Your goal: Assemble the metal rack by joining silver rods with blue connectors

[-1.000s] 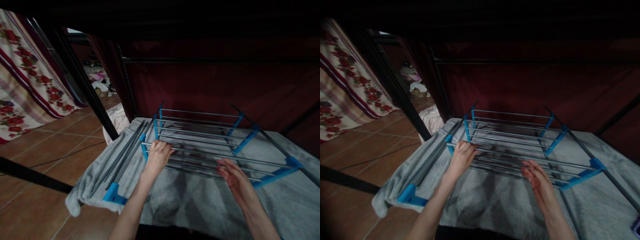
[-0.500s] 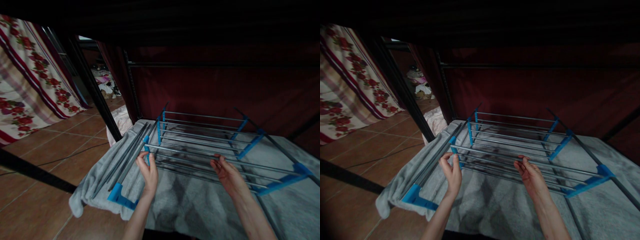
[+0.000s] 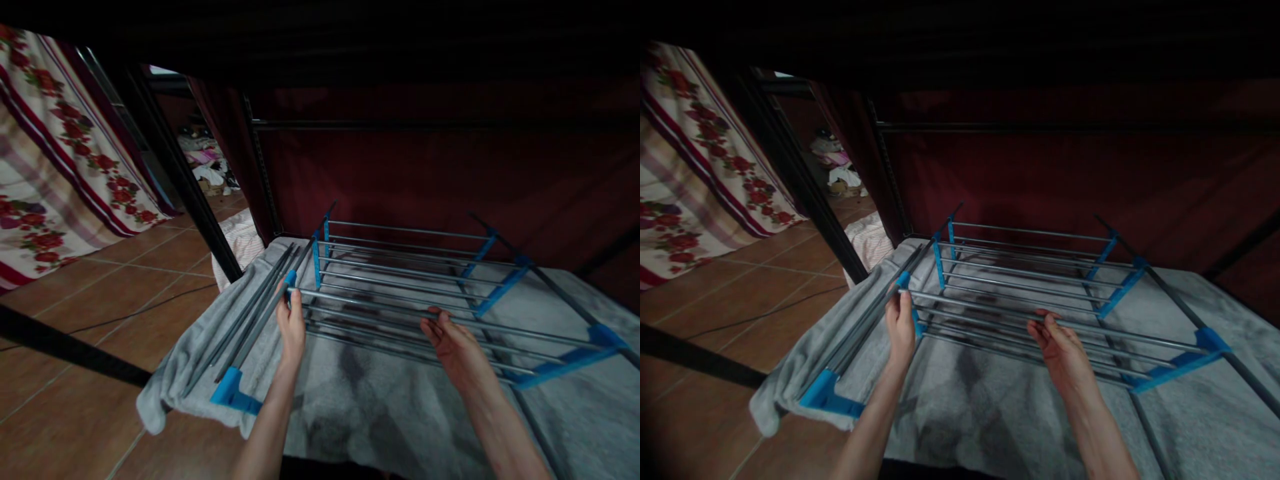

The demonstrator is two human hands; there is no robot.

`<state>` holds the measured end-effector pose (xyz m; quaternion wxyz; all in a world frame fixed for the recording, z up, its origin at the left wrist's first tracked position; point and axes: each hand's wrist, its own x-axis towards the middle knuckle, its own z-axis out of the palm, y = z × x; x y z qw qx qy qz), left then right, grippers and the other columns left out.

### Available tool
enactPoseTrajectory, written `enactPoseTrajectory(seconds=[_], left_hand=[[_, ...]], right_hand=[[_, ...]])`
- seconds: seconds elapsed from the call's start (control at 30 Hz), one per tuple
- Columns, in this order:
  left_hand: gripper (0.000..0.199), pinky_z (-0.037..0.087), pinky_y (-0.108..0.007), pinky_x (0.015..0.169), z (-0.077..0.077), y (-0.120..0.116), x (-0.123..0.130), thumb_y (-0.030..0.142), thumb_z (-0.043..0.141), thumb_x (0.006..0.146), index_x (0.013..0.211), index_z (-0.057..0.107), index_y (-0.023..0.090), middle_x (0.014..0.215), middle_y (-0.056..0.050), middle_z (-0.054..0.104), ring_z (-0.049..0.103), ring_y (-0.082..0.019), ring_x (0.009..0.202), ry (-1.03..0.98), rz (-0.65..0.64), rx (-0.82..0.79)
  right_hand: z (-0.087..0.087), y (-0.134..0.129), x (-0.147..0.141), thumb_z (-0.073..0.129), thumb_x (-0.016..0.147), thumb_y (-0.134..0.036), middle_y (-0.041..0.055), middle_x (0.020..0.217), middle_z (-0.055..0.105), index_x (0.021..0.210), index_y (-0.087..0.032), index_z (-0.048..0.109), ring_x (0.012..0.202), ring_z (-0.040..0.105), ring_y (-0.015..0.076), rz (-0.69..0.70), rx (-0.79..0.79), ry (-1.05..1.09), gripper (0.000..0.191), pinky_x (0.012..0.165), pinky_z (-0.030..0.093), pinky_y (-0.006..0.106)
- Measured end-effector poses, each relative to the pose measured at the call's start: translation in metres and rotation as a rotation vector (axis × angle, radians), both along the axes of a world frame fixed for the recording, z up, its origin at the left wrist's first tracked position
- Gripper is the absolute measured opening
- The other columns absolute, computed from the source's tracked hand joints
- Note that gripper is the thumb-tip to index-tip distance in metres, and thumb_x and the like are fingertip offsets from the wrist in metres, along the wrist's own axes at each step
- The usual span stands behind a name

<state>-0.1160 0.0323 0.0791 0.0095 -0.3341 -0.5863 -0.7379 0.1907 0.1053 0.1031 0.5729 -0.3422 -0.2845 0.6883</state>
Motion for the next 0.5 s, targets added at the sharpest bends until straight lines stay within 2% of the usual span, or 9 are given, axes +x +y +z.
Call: enactPoseTrajectory(seconds=[0.07,0.17,0.3,0.5], left_hand=[[0.055,0.041,-0.04,0.112,0.005,0.001,-0.007,0.06,0.052,0.093,0.126,0.064,0.017,0.12,-0.012,0.069,0.062,-0.026,0.119,0.015,-0.066,-0.034],[0.056,0.046,-0.041,0.107,0.007,0.001,-0.012,0.065,0.054,0.09,0.116,0.069,0.017,0.112,-0.012,0.072,0.066,-0.027,0.109,-0.016,-0.078,-0.069],[0.054,0.043,-0.043,0.111,0.001,0.002,-0.015,0.066,0.059,0.086,0.106,0.073,0.018,0.111,-0.011,0.073,0.063,-0.028,0.116,-0.09,-0.067,-0.073],[0.053,0.041,-0.044,0.115,-0.006,0.009,-0.018,0.06,0.069,0.081,0.116,0.072,0.02,0.119,-0.01,0.072,0.062,-0.028,0.121,-0.241,-0.126,0.05]], right_hand=[[0.0,0.0,0.0,0.098,0.054,-0.035,-0.0023,0.09,0.077,0.065,-0.02,0.075,0.073,0.075,0.0134,-0.008,-0.008,0.004,0.03,0.074,0.065,0.021],[-0.001,0.0,0.0,0.098,0.056,-0.035,-0.0016,0.09,0.077,0.067,-0.019,0.075,0.074,0.075,0.0134,-0.011,0.002,-0.001,0.03,0.074,0.065,0.021],[-0.002,0.0,0.001,0.097,0.059,-0.034,-0.0009,0.093,0.078,0.068,-0.019,0.075,0.075,0.075,0.0136,-0.01,0.02,-0.006,0.028,0.076,0.065,0.022],[-0.004,0.001,0.002,0.097,0.058,-0.033,-0.0013,0.089,0.078,0.066,-0.019,0.074,0.074,0.075,0.0139,-0.022,0.004,-0.013,0.028,0.075,0.065,0.022]])
